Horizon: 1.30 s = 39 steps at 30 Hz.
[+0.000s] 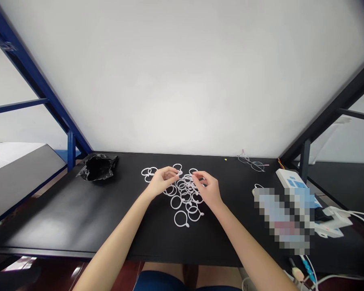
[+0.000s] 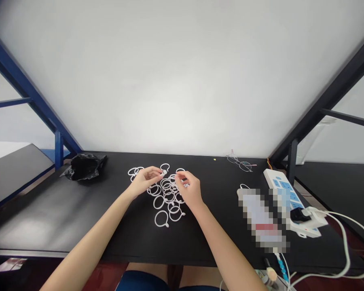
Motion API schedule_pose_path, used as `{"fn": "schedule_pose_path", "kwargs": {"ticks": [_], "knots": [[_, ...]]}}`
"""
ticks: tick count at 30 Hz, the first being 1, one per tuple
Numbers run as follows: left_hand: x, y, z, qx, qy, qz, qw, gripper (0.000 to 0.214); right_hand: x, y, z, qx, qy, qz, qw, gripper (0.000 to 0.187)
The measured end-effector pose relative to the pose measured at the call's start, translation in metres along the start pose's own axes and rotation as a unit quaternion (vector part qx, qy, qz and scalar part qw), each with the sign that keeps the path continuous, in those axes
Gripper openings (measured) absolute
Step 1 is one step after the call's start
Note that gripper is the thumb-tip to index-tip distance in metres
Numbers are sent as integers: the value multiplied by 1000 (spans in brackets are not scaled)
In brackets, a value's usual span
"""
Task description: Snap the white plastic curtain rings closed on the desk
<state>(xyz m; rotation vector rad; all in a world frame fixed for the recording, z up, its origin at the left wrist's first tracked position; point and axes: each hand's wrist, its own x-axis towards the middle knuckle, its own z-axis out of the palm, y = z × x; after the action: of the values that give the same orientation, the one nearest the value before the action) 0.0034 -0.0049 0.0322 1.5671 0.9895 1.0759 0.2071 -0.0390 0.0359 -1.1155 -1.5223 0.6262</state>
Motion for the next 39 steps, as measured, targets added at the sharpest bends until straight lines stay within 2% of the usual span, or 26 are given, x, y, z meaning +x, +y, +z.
{"fn": "schedule_pose_path", "kwargs": {"ticks": [4,13,16,18,19,21,24,31,39], "knots": [[-8,14,6,-83,-54,-15,995,34,2,0,0,86,-48,38,994,27],[-10,9,17,-86,-92,-1,992,32,-1,-1,5,141,-82,48,985,18],[-9,7,20,-28,-44,51,997,30,-1,-3,6,149,-66,59,985,16],[-8,7,21,13,-4,78,997,35,-1,-4,5,154,-54,66,984,17],[-8,7,21,21,-3,80,997,39,-1,-5,5,157,-53,70,984,17],[-8,7,20,7,-43,65,997,46,-1,-6,4,165,-59,74,982,18],[-9,8,18,-39,-100,33,994,44,-1,-7,4,176,-69,76,979,17],[-10,11,18,-115,-137,-3,984,43,-1,-7,5,194,-73,98,973,21],[-9,10,17,-114,-145,-1,983,43,-1,-6,7,193,-52,79,977,17]]}}
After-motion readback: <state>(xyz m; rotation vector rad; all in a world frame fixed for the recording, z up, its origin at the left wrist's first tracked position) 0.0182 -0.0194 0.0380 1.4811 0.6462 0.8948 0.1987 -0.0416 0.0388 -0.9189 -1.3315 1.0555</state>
